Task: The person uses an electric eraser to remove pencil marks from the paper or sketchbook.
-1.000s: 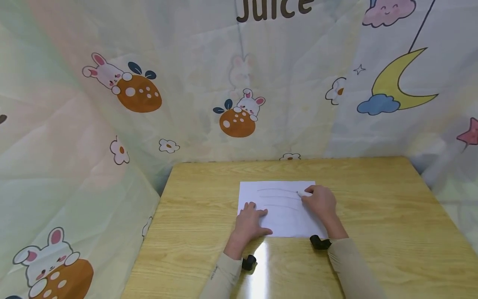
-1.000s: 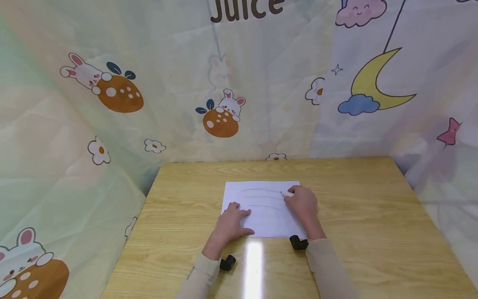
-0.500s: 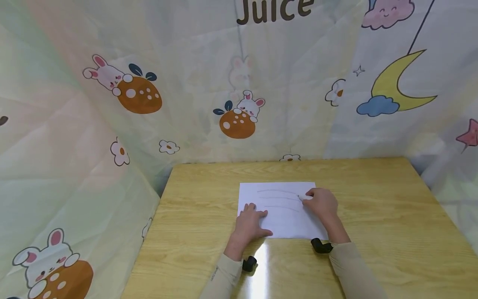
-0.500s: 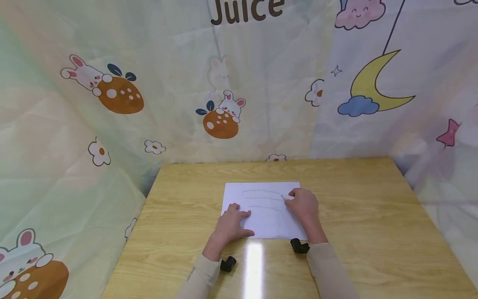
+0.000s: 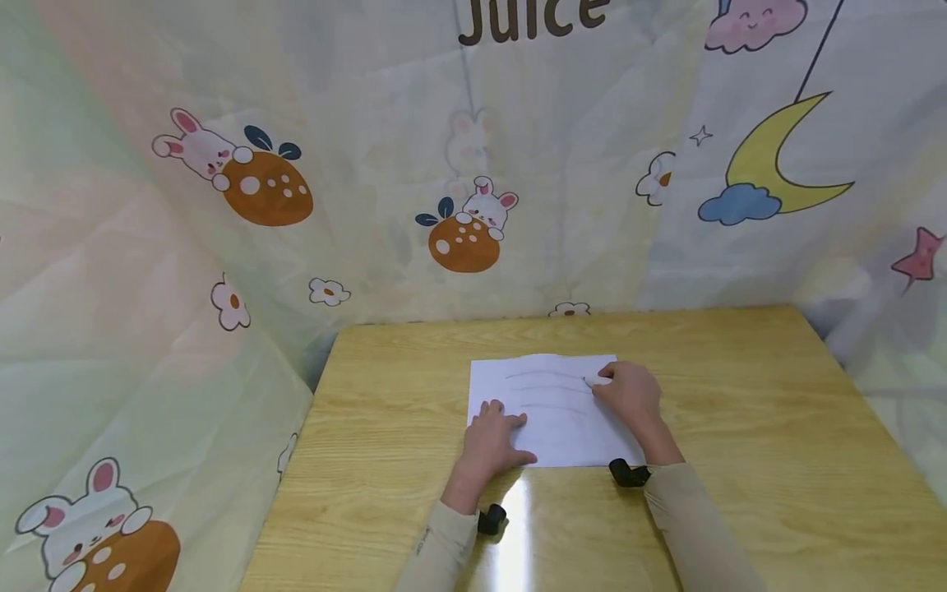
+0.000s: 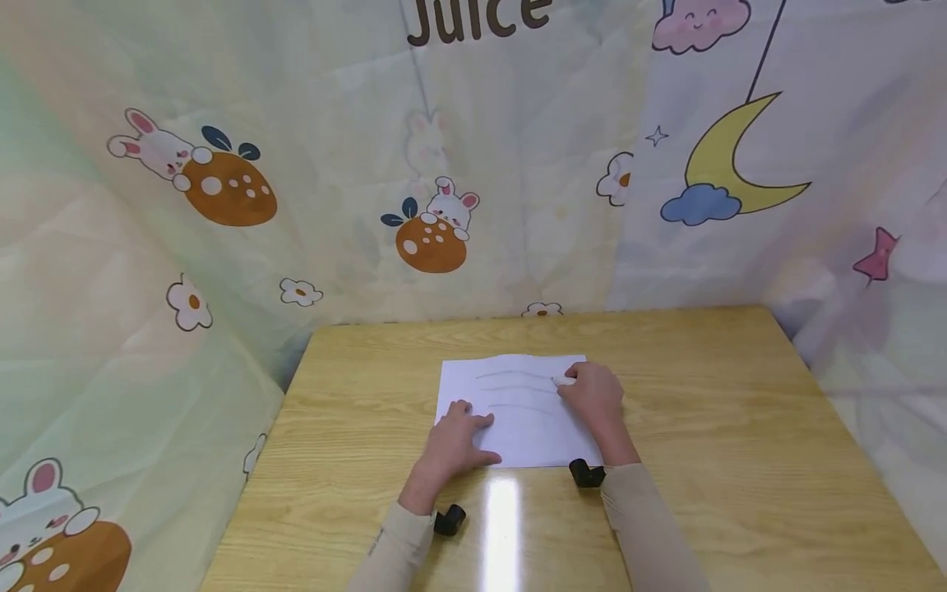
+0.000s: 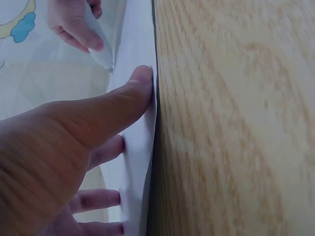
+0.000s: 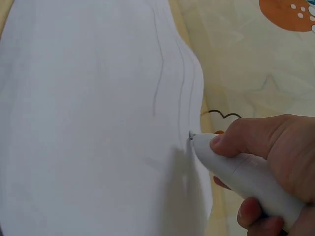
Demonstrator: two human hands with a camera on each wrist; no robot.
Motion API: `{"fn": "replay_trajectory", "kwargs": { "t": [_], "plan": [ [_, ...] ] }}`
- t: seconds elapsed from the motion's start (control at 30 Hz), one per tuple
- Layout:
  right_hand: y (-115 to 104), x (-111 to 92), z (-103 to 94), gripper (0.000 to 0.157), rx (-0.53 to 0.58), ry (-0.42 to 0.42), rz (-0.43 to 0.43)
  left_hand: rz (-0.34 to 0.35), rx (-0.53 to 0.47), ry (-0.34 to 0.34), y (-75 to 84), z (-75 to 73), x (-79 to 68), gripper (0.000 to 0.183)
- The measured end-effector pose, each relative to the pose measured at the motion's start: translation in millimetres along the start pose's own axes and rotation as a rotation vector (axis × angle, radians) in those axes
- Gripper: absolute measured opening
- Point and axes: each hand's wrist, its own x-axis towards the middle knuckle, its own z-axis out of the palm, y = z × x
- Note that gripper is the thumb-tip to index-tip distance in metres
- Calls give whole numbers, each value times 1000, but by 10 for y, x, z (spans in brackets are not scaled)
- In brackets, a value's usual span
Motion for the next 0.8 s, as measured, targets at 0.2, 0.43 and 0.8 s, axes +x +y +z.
{"fn": "replay_trajectory", "kwargs": {
  "t": [0.2, 0.43, 0.8],
  "plan": [
    [-27, -4, 49, 29, 12, -17, 17, -12, -13, -12, -6, 14, -2, 70],
    [-14, 25, 60, 28, 6, 24, 17, -2, -12, 6, -3, 8, 32, 71],
    [-45, 26, 36, 29, 8, 2, 22, 1, -16, 17, -12, 12, 24, 71]
  ]
}}
